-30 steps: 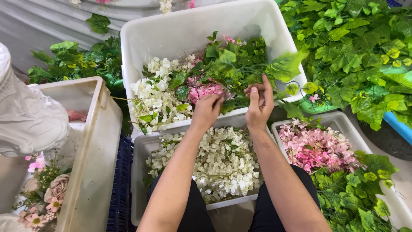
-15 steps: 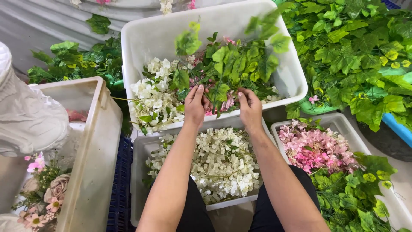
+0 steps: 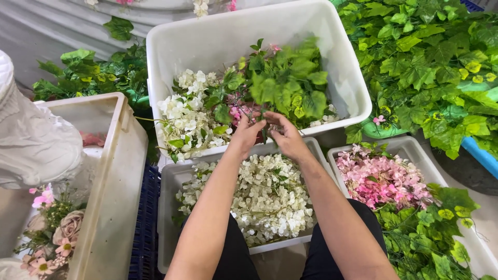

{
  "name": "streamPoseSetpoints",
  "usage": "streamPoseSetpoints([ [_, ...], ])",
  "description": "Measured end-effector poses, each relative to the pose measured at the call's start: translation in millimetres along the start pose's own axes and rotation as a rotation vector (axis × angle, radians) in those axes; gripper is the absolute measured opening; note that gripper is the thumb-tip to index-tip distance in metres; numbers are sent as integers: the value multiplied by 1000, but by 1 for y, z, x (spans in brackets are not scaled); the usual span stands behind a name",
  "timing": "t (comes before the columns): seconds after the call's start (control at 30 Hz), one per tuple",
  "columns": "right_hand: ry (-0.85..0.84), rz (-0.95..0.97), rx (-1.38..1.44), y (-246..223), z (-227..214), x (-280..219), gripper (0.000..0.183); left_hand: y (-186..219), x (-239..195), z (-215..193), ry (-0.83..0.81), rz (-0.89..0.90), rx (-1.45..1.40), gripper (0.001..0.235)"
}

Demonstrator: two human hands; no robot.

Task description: The person sits on the floor and sorts artificial flowers and green leaves from a large white bin into smaller bins. They pick up bunches of pink and white flowers and green foliage, separating them by type and placing them into designated containers.

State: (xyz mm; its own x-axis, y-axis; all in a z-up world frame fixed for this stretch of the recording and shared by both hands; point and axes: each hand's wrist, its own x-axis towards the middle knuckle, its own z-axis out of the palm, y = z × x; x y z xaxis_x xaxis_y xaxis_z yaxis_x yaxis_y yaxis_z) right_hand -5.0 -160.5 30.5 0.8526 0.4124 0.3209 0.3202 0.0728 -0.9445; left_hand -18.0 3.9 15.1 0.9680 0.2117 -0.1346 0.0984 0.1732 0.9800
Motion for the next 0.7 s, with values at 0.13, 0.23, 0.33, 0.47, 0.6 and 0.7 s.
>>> streamPoseSetpoints([
  [0.13, 29, 27, -2, -1, 5, -5, 49, -28, 27, -13, 59, 37, -87, 35],
  [0.23, 312, 83, -300, 21, -5, 1, 25, -41, 42, -22, 93, 39, -171, 33],
  [0.33, 347, 322, -348, 20, -5, 3, 47, -9, 16, -2, 42, -23, -312, 31],
  [0.47, 370, 289, -43, 11, 2, -2, 30, -3, 13, 5, -3, -42, -381, 32],
  [0.6, 448, 219, -74, -11, 7, -5, 16, 8, 3, 15, 42, 19, -471, 25],
  [0.7, 489, 262, -57, 37, -6, 10, 16, -25, 28, 16, 113, 81, -479, 24],
])
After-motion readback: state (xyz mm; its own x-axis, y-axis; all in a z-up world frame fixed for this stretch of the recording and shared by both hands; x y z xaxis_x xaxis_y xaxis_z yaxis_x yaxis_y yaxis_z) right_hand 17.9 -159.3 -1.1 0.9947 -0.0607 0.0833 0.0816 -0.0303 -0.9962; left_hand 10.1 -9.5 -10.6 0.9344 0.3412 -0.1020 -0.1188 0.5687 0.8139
